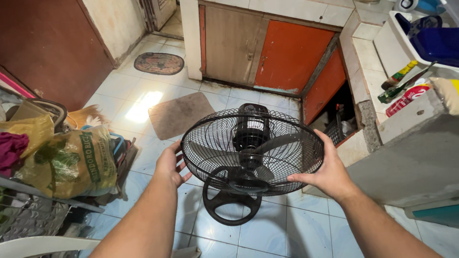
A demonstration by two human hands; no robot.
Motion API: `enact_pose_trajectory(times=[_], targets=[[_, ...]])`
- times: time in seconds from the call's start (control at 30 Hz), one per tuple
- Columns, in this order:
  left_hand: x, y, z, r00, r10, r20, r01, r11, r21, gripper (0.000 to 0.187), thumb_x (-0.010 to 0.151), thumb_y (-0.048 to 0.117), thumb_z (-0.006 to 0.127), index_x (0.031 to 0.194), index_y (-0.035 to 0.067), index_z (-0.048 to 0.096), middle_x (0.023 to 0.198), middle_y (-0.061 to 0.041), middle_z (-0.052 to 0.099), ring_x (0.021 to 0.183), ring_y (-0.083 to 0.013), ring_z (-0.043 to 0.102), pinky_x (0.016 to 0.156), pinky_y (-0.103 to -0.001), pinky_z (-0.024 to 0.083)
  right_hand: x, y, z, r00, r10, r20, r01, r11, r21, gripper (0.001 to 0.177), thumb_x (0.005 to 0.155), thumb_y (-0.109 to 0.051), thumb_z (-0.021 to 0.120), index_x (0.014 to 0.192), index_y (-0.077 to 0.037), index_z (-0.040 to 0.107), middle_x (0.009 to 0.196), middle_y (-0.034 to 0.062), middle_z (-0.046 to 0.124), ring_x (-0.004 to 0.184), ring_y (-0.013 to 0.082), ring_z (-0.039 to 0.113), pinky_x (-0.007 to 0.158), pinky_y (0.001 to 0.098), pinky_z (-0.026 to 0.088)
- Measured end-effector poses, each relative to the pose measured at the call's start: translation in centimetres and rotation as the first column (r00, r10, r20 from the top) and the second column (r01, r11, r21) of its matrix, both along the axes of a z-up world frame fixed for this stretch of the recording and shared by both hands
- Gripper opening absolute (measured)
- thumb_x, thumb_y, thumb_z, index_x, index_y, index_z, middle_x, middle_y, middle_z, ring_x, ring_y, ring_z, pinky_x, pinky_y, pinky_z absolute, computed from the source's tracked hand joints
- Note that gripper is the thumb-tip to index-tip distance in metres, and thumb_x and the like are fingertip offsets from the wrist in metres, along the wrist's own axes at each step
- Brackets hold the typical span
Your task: The person assembles a standing fan by attaching the fan blades to the motor hub, securing them with a nut, and then fitting the front and rear wire cages. The task is performed by hand in a cluttered indoor room.
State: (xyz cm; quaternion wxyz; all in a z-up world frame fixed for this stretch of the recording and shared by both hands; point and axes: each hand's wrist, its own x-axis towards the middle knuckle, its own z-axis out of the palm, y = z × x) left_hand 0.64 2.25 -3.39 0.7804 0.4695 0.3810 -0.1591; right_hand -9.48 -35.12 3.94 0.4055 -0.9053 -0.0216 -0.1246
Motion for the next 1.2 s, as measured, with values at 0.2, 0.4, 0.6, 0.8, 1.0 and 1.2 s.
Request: enact_pose_trajectory(times=[0.2, 0.4, 0.6, 0.8, 1.0, 1.2], targets=[[0.1, 0.6, -1.5, 0.999, -0.041, -0.001, 0.041, 0.993, 0.107, 0.044, 0.094, 0.049, 0.06, 0.127, 0.021, 0.067, 0.133, -0.003, 0.057, 0.113, -0.0217, 0.048, 0.1, -0.053, 0.041, -0.4, -0.9, -1.8, 0.999, -0.039, 0.037, 0.039, 0.999, -0.005, 0.136, 0.042, -0.033, 0.1, 0.153, 0.0, 0.03, 0.147, 0.0195, 0.048, 0.137, 0.0286, 0.047, 0.114, 0.0397, 0.038], [-0.1, 0.5, -4.0, 0.998, 0.014, 0.062, -0.018, 0.998, 0.055, 0.052, 0.096, 0.053, 0.052, 0.133, 0.018, 0.062, 0.139, -0.005, 0.058, 0.121, -0.0235, 0.051, 0.102, -0.057, 0.038, -1.0, -3.0, -4.7, 0.994, -0.085, 0.073, 0.087, 0.996, -0.027, 0.135, 0.046, -0.032, 0.1, 0.154, 0.002, 0.028, 0.154, 0.0255, 0.04, 0.144, 0.034, 0.039, 0.118, 0.044, 0.031], [-1.7, 0.4, -8.1, 0.996, 0.09, 0.021, -0.091, 0.995, 0.04, 0.058, 0.098, 0.053, 0.049, 0.14, 0.014, 0.059, 0.145, -0.011, 0.054, 0.131, -0.0283, 0.047, 0.109, -0.062, 0.036, -1.9, -2.9, -5.9, 0.991, -0.118, -0.057, 0.128, 0.969, 0.21, 0.135, 0.05, -0.027, 0.096, 0.159, -0.003, 0.02, 0.158, 0.0234, 0.035, 0.145, 0.0347, 0.038, 0.116, 0.0475, 0.035], [-2.9, -0.9, -11.0, 0.998, 0.064, 0.029, -0.064, 0.998, 0.007, 0.066, 0.101, 0.056, 0.039, 0.149, 0.012, 0.05, 0.157, -0.013, 0.048, 0.144, -0.0318, 0.04, 0.117, -0.065, 0.027, -2.4, -2.2, -6.5, 0.938, -0.194, -0.286, 0.301, 0.865, 0.402, 0.137, 0.047, -0.02, 0.093, 0.158, -0.011, 0.015, 0.156, 0.017, 0.034, 0.145, 0.0308, 0.037, 0.099, 0.0542, 0.054], [-3.5, -2.2, -14.0, 0.998, 0.051, 0.042, -0.048, 0.997, -0.06, 0.076, 0.101, 0.062, 0.032, 0.156, 0.009, 0.039, 0.159, -0.011, 0.046, 0.15, -0.0328, 0.033, 0.121, -0.067, 0.018, -3.2, -3.5, -11.0, 0.915, -0.193, -0.354, 0.333, 0.857, 0.394, 0.132, 0.052, -0.013, 0.095, 0.159, -0.009, 0.016, 0.162, 0.0146, 0.033, 0.148, 0.0324, 0.035, 0.112, 0.0483, 0.041], [-2.9, -3.3, -16.6, 0.998, 0.052, 0.031, -0.047, 0.987, -0.156, 0.082, 0.1, 0.067, 0.027, 0.157, 0.008, 0.037, 0.16, -0.01, 0.042, 0.152, -0.0325, 0.029, 0.123, -0.067, 0.009, -2.9, -3.6, -14.4, 0.89, -0.129, -0.437, 0.367, 0.771, 0.52, 0.121, 0.052, -0.005, 0.093, 0.154, -0.011, 0.027, 0.156, 0.0123, 0.042, 0.145, 0.0325, 0.041, 0.11, 0.0478, 0.044]])
